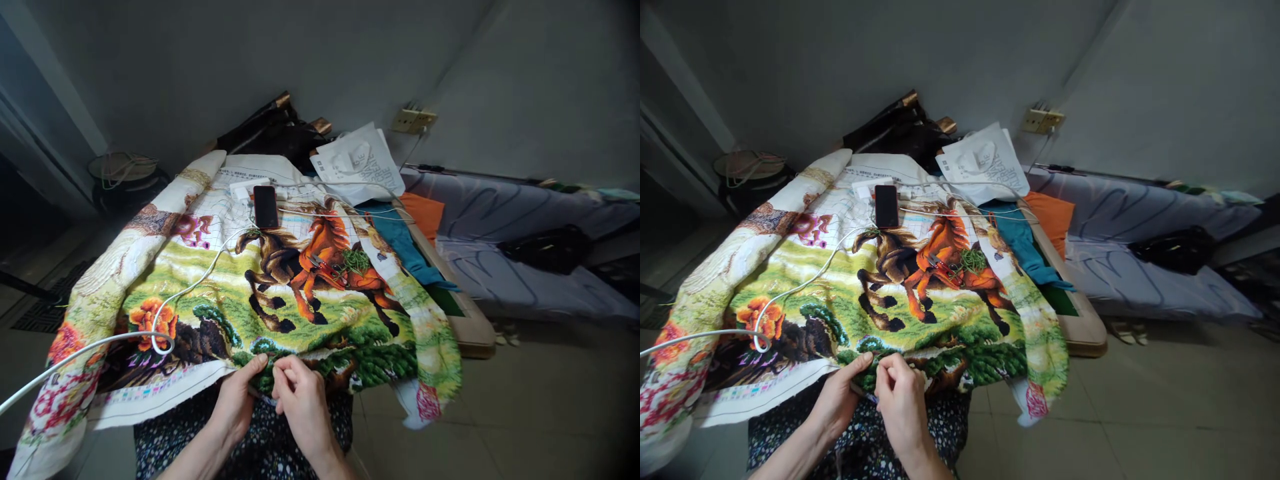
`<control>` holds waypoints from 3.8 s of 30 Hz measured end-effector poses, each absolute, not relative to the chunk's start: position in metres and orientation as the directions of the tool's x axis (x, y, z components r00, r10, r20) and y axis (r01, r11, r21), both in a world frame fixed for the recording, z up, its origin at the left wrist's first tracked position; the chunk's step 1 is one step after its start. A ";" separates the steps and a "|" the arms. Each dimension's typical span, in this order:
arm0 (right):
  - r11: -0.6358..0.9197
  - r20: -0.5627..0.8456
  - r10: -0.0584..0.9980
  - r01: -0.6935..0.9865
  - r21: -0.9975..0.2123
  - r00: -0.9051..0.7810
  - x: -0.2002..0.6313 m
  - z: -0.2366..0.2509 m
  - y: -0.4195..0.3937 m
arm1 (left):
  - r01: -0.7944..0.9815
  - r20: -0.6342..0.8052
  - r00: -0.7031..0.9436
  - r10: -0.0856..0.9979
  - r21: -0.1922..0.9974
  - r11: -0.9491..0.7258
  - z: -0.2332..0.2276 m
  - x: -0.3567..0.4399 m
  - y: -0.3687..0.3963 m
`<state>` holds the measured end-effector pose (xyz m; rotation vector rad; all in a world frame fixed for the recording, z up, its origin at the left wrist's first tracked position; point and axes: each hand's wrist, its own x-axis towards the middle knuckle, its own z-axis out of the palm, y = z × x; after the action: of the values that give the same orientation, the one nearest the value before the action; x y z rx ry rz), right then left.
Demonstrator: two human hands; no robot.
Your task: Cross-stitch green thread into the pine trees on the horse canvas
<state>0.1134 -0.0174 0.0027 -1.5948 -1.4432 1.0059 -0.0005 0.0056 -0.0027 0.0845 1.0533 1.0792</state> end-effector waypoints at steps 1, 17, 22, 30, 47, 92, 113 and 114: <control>-0.125 -0.114 0.992 0.339 -0.933 0.051 0.113 0.002 -0.017 | -0.673 -0.660 0.052 0.749 0.531 0.515 -0.003 0.000 0.006; -0.143 -0.123 0.984 0.158 -0.977 0.128 0.103 -0.011 -0.022 | -0.686 -0.688 -0.014 0.726 0.535 0.494 0.005 0.003 0.008; 0.003 0.053 0.983 0.270 -0.963 0.176 0.101 -0.018 -0.023 | -0.699 -0.697 0.014 0.717 0.506 0.506 0.004 0.001 0.010; 0.133 0.208 0.956 0.323 -0.937 0.207 0.099 -0.012 -0.021 | -0.727 -0.703 0.054 0.709 0.459 0.510 0.004 0.002 0.009; -0.167 -0.150 0.970 0.077 -0.983 0.191 0.100 -0.011 -0.017 | -0.705 -0.648 0.028 0.761 0.528 0.474 -0.010 0.001 0.003; -0.023 -0.040 0.999 0.392 -0.920 -0.035 0.125 0.008 -0.019 | -0.662 -0.624 0.056 0.780 0.561 0.496 -0.009 -0.002 0.002; -0.115 -0.130 0.991 0.275 -0.955 -0.038 0.124 0.009 -0.020 | -0.669 -0.630 0.059 0.775 0.551 0.499 -0.006 -0.001 0.003; -0.123 -0.137 0.990 0.271 -0.955 -0.035 0.123 0.009 -0.019 | -0.668 -0.627 0.060 0.776 0.553 0.498 -0.007 -0.001 0.002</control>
<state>0.1231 -0.0192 0.0094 -1.4844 -1.3840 1.2068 -0.0006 0.0025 -0.0070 0.1267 1.0401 1.0976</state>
